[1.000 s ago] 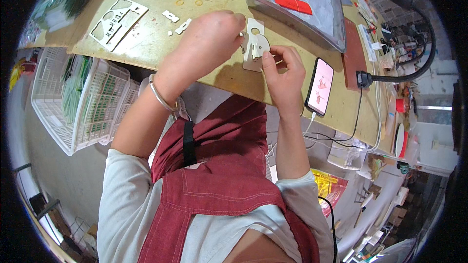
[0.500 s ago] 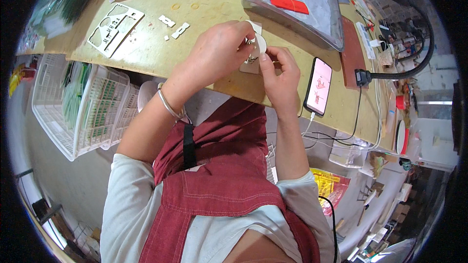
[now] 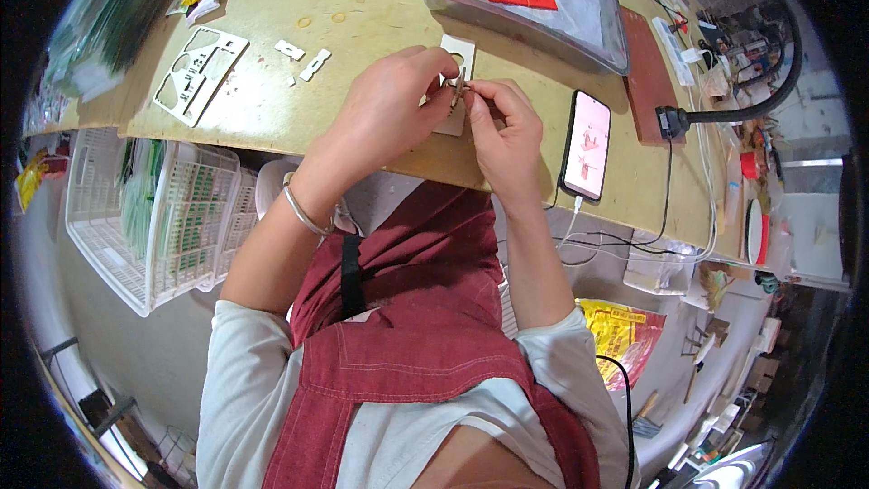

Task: The person assembles small white plastic components by hand, snapping pieces together and stacking them on the table. They handle multiple small parts, aligning and joining them into a compact assembly.

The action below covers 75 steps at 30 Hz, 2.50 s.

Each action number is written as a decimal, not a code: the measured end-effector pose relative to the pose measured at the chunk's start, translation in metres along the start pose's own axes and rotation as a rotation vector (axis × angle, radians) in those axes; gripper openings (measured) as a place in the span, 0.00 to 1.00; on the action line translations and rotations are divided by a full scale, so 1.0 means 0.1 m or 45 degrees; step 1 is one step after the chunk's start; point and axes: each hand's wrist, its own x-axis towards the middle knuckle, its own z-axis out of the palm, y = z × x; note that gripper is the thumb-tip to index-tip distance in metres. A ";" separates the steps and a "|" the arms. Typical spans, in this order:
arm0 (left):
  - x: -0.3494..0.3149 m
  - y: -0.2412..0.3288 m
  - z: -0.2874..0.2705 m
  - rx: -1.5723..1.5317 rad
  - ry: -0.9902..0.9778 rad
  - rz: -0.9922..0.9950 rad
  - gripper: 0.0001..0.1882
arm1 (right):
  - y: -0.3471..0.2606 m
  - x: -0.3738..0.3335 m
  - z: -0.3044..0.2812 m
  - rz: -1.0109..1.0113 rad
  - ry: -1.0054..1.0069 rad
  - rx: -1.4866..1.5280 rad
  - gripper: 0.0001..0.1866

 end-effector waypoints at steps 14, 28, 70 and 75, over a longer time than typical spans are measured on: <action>-0.02 0.06 0.03 0.002 -0.019 -0.024 0.09 | 0.07 -0.05 0.03 -0.266 0.117 -0.307 0.08; -0.18 -0.07 0.25 -0.032 0.168 0.061 0.10 | 0.09 -0.04 0.03 -0.143 0.071 -0.137 0.07; -0.25 -0.11 0.23 -0.088 0.085 0.085 0.12 | 0.11 0.03 -0.14 0.001 -0.158 -0.041 0.05; -0.23 -0.09 0.16 -0.053 0.025 0.098 0.12 | 0.12 0.04 -0.15 0.028 -0.167 0.003 0.05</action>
